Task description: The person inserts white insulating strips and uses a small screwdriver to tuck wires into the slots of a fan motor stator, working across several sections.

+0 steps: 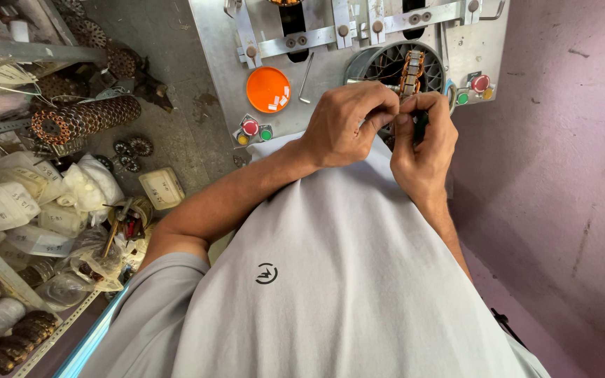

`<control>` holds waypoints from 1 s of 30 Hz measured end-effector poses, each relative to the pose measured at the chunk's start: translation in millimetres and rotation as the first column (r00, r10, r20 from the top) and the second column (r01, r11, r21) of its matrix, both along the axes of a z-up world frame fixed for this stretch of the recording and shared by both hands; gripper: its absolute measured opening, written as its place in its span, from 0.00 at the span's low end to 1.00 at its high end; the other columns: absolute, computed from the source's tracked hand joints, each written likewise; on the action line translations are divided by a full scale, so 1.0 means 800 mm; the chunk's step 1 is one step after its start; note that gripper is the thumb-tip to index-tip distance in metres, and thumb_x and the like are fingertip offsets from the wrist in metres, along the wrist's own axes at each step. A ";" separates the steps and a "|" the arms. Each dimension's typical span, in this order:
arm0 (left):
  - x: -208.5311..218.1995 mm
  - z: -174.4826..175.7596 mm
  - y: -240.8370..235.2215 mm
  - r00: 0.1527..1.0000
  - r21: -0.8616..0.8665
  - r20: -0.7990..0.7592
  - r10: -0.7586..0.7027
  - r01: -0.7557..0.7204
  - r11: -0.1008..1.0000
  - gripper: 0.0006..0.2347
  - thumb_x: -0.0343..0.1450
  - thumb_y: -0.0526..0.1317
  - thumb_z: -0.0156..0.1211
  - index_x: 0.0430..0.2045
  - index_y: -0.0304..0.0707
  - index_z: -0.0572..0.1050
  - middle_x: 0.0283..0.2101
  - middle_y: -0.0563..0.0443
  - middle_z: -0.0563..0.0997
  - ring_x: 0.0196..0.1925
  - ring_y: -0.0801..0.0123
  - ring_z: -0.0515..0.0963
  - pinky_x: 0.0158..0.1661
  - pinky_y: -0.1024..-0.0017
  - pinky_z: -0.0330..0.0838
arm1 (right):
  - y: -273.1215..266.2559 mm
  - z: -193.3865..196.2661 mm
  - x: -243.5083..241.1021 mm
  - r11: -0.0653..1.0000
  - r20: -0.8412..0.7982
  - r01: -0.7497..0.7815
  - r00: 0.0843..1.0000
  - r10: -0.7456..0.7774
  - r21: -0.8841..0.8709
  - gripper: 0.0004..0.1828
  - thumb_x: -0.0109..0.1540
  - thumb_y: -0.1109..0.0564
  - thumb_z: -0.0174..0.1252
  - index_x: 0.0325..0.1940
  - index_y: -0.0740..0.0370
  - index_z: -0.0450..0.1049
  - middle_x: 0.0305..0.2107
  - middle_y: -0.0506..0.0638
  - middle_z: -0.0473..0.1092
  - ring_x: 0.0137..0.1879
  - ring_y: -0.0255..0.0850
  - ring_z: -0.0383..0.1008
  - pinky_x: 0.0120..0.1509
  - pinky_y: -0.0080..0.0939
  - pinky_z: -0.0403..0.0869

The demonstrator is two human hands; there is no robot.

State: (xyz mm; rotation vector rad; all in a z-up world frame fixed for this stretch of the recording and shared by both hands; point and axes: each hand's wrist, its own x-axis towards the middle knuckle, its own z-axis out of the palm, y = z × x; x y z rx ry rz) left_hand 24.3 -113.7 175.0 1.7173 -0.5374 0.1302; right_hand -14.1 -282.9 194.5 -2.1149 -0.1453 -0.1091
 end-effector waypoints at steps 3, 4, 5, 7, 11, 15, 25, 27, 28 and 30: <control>0.000 -0.001 -0.003 0.994 -0.025 -0.100 -0.051 0.049 0.998 0.06 0.70 0.27 0.64 0.34 0.36 0.73 0.33 0.50 0.81 0.35 0.64 0.83 0.37 0.68 0.76 | -0.004 -0.004 -0.004 0.995 -0.085 0.025 0.996 -0.017 0.099 0.06 0.73 0.73 0.52 0.50 0.68 0.65 0.35 0.50 0.70 0.33 0.30 0.70 0.36 0.29 0.69; 0.000 -0.001 -0.003 0.993 -0.052 -0.105 -0.058 0.053 0.997 0.06 0.71 0.28 0.64 0.36 0.36 0.74 0.35 0.50 0.81 0.37 0.64 0.83 0.39 0.68 0.77 | -0.006 -0.005 -0.005 0.992 -0.091 0.030 0.996 -0.019 0.123 0.06 0.73 0.73 0.52 0.51 0.68 0.65 0.35 0.49 0.71 0.33 0.29 0.70 0.35 0.28 0.69; 0.000 -0.001 -0.002 0.992 -0.080 -0.111 -0.064 0.055 0.995 0.06 0.72 0.28 0.64 0.37 0.35 0.74 0.36 0.49 0.81 0.38 0.64 0.84 0.41 0.68 0.78 | -0.008 -0.006 -0.004 0.983 -0.087 0.043 0.996 -0.027 0.181 0.06 0.74 0.72 0.54 0.50 0.68 0.66 0.35 0.49 0.70 0.34 0.29 0.71 0.37 0.28 0.71; -0.001 0.000 0.001 0.986 -0.137 -0.140 -0.095 0.076 0.988 0.06 0.73 0.30 0.65 0.40 0.35 0.75 0.38 0.49 0.81 0.41 0.66 0.84 0.44 0.70 0.79 | -0.011 -0.005 -0.004 0.954 -0.082 0.066 0.996 -0.044 0.293 0.06 0.74 0.71 0.57 0.49 0.69 0.66 0.37 0.48 0.70 0.36 0.29 0.72 0.39 0.29 0.73; 0.001 0.000 0.009 0.973 -0.176 -0.170 -0.158 0.128 0.976 0.06 0.73 0.31 0.67 0.40 0.36 0.77 0.39 0.51 0.82 0.42 0.69 0.85 0.46 0.72 0.81 | -0.017 0.004 -0.004 0.936 -0.179 0.154 0.979 -0.101 0.316 0.05 0.70 0.69 0.60 0.45 0.67 0.70 0.32 0.48 0.71 0.26 0.27 0.67 0.29 0.25 0.66; 0.002 -0.004 0.011 0.983 -0.179 -0.122 -0.137 0.114 0.977 0.05 0.73 0.31 0.68 0.39 0.35 0.78 0.41 0.51 0.83 0.44 0.67 0.85 0.47 0.71 0.81 | -0.023 0.010 -0.001 0.986 -0.046 0.009 0.999 -0.001 0.166 0.08 0.66 0.70 0.64 0.44 0.68 0.72 0.36 0.49 0.73 0.35 0.31 0.71 0.40 0.28 0.70; -0.006 -0.021 0.005 0.986 -0.140 -0.141 -0.086 0.066 0.988 0.05 0.71 0.29 0.68 0.37 0.35 0.79 0.41 0.50 0.83 0.44 0.65 0.85 0.47 0.70 0.80 | -0.016 0.000 -0.001 0.997 0.120 -0.052 0.991 0.058 -0.059 0.10 0.65 0.72 0.67 0.45 0.67 0.73 0.36 0.53 0.75 0.37 0.37 0.75 0.42 0.34 0.72; -0.002 -0.027 0.005 0.987 -0.150 -0.126 -0.098 0.079 0.986 0.06 0.72 0.30 0.69 0.38 0.36 0.79 0.41 0.51 0.83 0.43 0.66 0.85 0.46 0.71 0.81 | -0.018 -0.003 -0.001 0.997 0.104 -0.042 0.993 0.048 -0.065 0.09 0.65 0.72 0.67 0.44 0.67 0.73 0.36 0.53 0.75 0.37 0.37 0.75 0.42 0.34 0.72; 0.000 -0.031 0.005 0.987 -0.108 -0.131 -0.089 0.075 0.991 0.08 0.71 0.31 0.70 0.40 0.37 0.78 0.41 0.51 0.82 0.44 0.65 0.85 0.47 0.70 0.80 | -0.020 -0.006 -0.001 0.997 0.097 -0.035 0.994 0.041 -0.069 0.09 0.65 0.72 0.67 0.43 0.68 0.73 0.36 0.53 0.75 0.37 0.36 0.75 0.43 0.33 0.73; 0.007 -0.041 0.011 0.988 -0.024 -0.138 -0.069 0.067 0.997 0.12 0.71 0.33 0.74 0.45 0.38 0.78 0.42 0.50 0.80 0.45 0.65 0.83 0.49 0.68 0.78 | -0.026 -0.011 -0.001 0.999 0.041 0.045 0.998 -0.045 -0.017 0.09 0.67 0.71 0.67 0.46 0.67 0.74 0.37 0.52 0.75 0.39 0.35 0.76 0.42 0.31 0.74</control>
